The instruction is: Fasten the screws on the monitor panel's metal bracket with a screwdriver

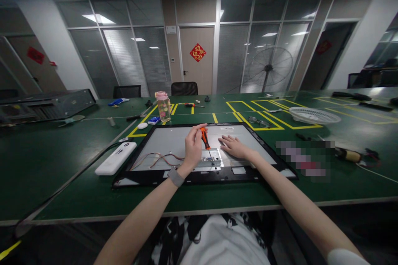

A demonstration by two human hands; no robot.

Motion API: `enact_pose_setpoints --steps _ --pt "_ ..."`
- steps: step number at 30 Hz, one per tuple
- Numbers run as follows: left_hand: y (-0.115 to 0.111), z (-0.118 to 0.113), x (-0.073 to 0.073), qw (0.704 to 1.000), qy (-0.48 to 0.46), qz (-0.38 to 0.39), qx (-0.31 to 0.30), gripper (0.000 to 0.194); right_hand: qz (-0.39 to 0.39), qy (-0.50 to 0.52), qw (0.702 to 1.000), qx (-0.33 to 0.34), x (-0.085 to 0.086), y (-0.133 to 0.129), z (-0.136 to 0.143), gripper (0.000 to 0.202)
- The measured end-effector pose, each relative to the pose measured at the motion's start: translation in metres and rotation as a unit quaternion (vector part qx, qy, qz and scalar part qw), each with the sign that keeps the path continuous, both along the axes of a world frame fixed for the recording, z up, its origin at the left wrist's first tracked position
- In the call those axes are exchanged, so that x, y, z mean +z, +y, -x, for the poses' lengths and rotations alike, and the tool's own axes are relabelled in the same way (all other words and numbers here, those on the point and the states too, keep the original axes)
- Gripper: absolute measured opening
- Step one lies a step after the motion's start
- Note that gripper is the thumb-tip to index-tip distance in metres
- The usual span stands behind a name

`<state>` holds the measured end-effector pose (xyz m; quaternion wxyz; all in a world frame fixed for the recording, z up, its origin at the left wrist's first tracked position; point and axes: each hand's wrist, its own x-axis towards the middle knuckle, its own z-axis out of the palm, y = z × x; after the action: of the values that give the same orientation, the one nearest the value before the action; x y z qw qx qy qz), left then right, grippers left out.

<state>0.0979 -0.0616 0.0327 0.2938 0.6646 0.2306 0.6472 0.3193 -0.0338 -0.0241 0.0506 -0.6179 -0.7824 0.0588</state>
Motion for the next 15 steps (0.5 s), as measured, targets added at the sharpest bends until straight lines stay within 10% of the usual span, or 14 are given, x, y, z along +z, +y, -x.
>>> enact_pose_setpoints --steps 15 --pt "-0.0010 0.0012 0.0014 0.999 0.018 -0.042 0.027 0.022 0.004 0.006 1.000 0.004 -0.0009 0.0009 -0.0010 0.062"
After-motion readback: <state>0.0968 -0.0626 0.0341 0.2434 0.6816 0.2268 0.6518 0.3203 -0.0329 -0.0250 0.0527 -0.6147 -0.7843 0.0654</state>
